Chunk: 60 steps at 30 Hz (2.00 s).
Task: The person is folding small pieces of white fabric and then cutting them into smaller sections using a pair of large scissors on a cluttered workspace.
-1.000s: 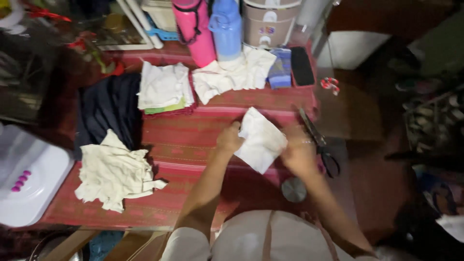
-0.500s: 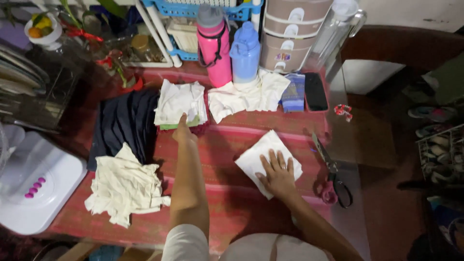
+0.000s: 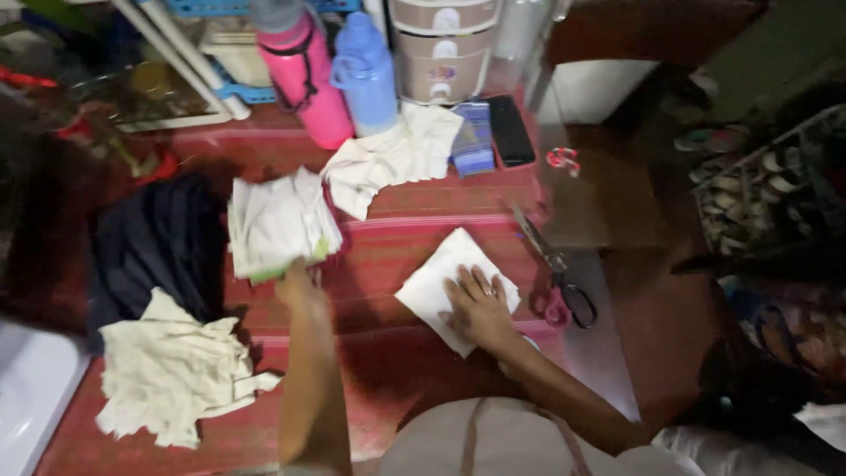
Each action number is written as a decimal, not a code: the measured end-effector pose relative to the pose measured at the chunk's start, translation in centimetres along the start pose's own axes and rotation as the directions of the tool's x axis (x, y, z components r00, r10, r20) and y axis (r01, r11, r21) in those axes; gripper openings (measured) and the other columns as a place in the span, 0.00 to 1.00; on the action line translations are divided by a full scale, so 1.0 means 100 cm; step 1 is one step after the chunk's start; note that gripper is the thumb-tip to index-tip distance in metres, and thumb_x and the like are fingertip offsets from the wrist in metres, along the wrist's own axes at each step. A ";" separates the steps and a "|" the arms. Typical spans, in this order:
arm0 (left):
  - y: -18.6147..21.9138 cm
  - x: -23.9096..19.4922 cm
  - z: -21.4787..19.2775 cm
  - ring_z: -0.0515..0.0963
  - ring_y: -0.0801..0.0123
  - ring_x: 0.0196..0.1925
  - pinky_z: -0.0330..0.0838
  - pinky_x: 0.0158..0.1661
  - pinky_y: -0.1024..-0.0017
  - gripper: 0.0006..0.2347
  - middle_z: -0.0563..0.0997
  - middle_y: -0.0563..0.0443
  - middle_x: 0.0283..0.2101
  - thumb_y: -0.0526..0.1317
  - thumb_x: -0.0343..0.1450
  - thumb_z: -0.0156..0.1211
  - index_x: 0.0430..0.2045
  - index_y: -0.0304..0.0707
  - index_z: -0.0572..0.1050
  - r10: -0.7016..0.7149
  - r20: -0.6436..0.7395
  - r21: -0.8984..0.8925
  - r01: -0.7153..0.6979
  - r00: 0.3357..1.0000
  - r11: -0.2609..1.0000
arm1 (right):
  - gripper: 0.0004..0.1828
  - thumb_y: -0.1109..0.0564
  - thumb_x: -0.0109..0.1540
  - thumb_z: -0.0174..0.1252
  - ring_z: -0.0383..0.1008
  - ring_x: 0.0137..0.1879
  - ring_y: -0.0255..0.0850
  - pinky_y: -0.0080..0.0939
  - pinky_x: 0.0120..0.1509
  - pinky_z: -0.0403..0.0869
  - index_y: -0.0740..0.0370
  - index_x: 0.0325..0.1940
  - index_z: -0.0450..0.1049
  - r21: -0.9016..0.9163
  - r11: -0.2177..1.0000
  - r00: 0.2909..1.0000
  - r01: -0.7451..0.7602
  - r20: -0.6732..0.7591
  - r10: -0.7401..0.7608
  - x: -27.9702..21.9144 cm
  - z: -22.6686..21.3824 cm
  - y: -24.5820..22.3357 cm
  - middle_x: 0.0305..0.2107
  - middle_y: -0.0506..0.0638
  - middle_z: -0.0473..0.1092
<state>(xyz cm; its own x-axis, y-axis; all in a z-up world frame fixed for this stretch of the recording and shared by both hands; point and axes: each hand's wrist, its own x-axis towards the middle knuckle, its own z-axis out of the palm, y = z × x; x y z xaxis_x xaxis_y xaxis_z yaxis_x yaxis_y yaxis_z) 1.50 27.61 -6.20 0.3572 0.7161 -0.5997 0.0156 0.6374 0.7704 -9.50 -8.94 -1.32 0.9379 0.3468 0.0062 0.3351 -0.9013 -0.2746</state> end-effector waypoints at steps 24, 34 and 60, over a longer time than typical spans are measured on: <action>0.042 -0.179 -0.117 0.71 0.40 0.64 0.64 0.66 0.49 0.20 0.74 0.30 0.60 0.41 0.69 0.65 0.51 0.24 0.74 0.319 0.948 0.092 -0.967 0.012 -0.236 | 0.21 0.63 0.43 0.73 0.73 0.42 0.48 0.43 0.49 0.72 0.58 0.40 0.81 0.262 0.895 0.599 -0.360 -0.671 0.437 -0.052 -0.057 0.206 0.36 0.51 0.75; 0.022 -0.179 -0.099 0.46 0.46 0.79 0.35 0.74 0.50 0.42 0.53 0.42 0.77 0.58 0.64 0.67 0.71 0.38 0.58 0.039 0.934 0.345 -0.864 0.356 -0.366 | 0.19 0.51 0.59 0.72 0.76 0.52 0.58 0.53 0.58 0.74 0.55 0.52 0.80 0.280 0.905 0.791 -0.320 -0.447 0.418 -0.041 0.012 0.151 0.40 0.57 0.75; 0.023 -0.140 -0.082 0.66 0.43 0.71 0.54 0.69 0.49 0.25 0.72 0.43 0.67 0.51 0.68 0.59 0.62 0.47 0.73 0.120 0.761 0.627 -0.770 0.638 0.114 | 0.52 0.63 0.51 0.71 0.73 0.57 0.58 0.60 0.55 0.73 0.69 0.76 0.53 0.826 -0.215 0.743 -0.521 0.563 0.362 -0.006 -0.002 0.069 0.54 0.62 0.67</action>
<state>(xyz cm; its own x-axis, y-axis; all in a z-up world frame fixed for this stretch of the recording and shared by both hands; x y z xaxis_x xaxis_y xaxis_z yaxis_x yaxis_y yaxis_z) -11.18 21.38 2.22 0.9403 0.3163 -0.1254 0.3126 -0.6576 0.6854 -7.71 -15.45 -2.99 0.7673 0.0775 -0.6366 -0.6352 0.2277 -0.7380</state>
